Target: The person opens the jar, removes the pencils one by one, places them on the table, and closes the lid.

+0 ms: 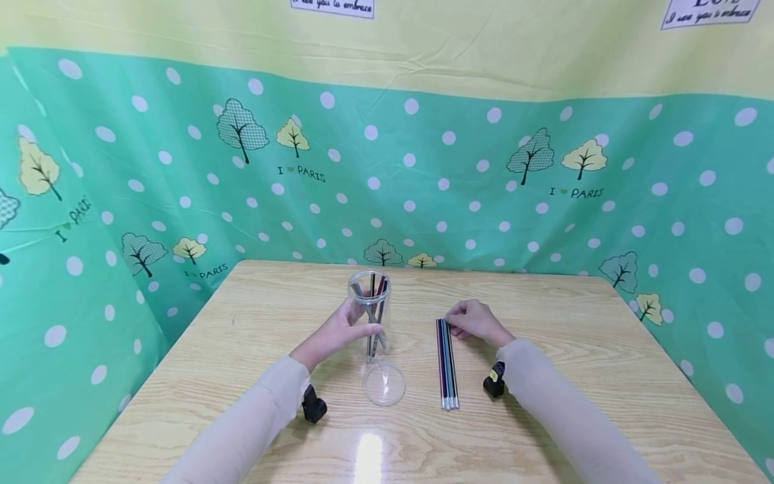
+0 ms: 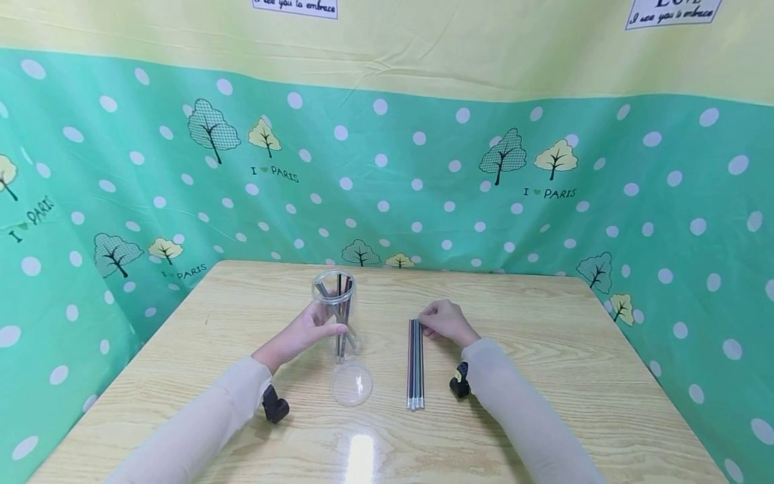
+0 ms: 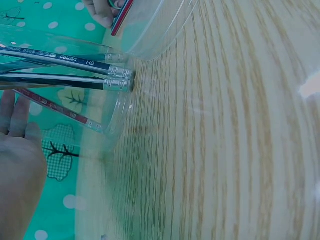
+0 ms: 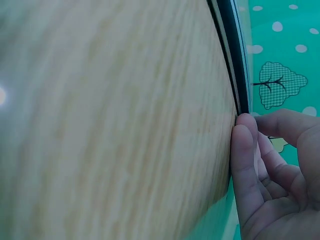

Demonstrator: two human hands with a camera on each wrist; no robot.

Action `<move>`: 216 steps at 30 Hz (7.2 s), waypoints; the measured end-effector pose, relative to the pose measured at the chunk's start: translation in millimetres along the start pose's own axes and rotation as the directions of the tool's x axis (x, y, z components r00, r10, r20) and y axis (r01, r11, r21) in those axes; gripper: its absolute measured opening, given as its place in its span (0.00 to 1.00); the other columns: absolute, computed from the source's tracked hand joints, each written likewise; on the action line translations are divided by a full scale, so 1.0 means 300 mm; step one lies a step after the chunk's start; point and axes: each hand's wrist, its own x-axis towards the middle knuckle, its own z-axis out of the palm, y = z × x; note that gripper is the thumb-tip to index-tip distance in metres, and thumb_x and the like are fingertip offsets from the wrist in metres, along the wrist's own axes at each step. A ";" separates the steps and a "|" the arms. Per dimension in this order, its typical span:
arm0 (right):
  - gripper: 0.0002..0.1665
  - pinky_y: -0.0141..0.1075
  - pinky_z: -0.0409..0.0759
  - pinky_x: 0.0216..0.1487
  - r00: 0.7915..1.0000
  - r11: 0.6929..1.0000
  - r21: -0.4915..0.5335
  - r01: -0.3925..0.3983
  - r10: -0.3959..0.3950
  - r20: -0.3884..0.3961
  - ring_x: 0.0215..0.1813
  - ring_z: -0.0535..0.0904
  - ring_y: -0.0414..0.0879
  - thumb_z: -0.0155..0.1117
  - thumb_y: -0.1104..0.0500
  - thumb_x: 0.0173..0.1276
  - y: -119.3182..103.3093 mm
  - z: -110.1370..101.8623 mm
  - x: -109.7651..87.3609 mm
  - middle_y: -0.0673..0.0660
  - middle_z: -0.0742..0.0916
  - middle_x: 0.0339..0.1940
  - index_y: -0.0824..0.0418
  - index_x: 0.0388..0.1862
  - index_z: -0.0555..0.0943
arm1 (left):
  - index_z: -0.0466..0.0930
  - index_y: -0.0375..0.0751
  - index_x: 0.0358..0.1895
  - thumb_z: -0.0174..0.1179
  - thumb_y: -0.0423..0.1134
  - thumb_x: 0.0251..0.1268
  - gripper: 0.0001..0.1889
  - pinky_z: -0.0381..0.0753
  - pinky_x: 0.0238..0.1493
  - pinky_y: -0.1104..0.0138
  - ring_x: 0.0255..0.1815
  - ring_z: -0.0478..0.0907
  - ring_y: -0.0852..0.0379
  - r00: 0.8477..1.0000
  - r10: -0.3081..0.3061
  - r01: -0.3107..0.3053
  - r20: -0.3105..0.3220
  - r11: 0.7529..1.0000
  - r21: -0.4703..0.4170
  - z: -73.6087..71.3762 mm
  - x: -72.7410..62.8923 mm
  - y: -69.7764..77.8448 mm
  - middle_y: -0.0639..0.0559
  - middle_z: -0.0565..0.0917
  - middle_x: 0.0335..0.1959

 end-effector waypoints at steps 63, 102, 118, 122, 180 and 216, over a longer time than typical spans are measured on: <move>0.15 0.41 0.87 0.39 0.954 0.954 -0.022 0.299 -0.299 0.025 0.40 0.86 0.57 0.63 0.56 0.74 -0.350 -0.034 -0.082 0.57 0.86 0.35 0.66 0.50 0.82 | 0.51 0.55 0.80 0.71 0.47 0.62 0.47 0.45 0.77 0.53 0.80 0.49 0.51 1.000 0.026 -0.026 0.011 1.000 -0.009 -0.002 0.007 -0.008 0.49 0.54 0.80; 0.15 0.45 0.86 0.40 0.877 0.882 -0.071 0.465 -0.449 0.174 0.39 0.85 0.52 0.64 0.54 0.74 -0.564 0.068 -0.073 0.51 0.87 0.38 0.59 0.54 0.85 | 0.54 0.56 0.79 0.68 0.39 0.67 0.42 0.46 0.78 0.51 0.79 0.49 0.53 0.995 0.088 -0.086 0.041 0.995 -0.052 -0.005 0.010 -0.005 0.55 0.59 0.78; 0.13 0.46 0.87 0.41 0.895 0.908 -0.032 0.417 -0.404 0.188 0.42 0.85 0.58 0.64 0.57 0.74 -0.580 0.069 -0.076 0.55 0.86 0.40 0.64 0.51 0.84 | 0.52 0.57 0.79 0.67 0.40 0.67 0.42 0.45 0.77 0.50 0.80 0.48 0.53 0.995 0.083 -0.080 0.050 0.995 -0.052 -0.006 0.009 -0.004 0.56 0.58 0.79; 0.12 0.44 0.87 0.40 0.892 0.899 -0.062 0.434 -0.420 0.166 0.37 0.85 0.49 0.64 0.56 0.73 -0.576 0.070 -0.077 0.53 0.86 0.40 0.62 0.49 0.85 | 0.51 0.54 0.80 0.67 0.39 0.67 0.43 0.45 0.78 0.51 0.80 0.48 0.53 0.994 0.094 -0.092 0.055 0.994 -0.053 -0.006 0.010 -0.006 0.56 0.58 0.79; 0.09 0.39 0.87 0.36 0.667 0.691 0.031 0.722 -0.684 -0.296 0.35 0.86 0.44 0.65 0.62 0.72 -0.659 -0.118 -0.196 0.59 0.90 0.38 0.67 0.45 0.84 | 0.53 0.55 0.79 0.70 0.44 0.64 0.44 0.45 0.77 0.46 0.79 0.50 0.47 0.997 0.067 -0.066 0.031 0.998 -0.019 -0.009 0.007 -0.016 0.48 0.59 0.79; 0.17 0.35 0.86 0.43 0.675 0.725 0.112 0.680 -0.558 -0.483 0.38 0.85 0.50 0.66 0.50 0.72 -0.619 -0.255 -0.227 0.58 0.89 0.41 0.62 0.48 0.85 | 0.53 0.50 0.79 0.70 0.40 0.64 0.44 0.46 0.77 0.49 0.79 0.53 0.50 0.997 0.077 -0.075 0.032 0.996 -0.045 -0.005 0.011 -0.015 0.49 0.61 0.78</move>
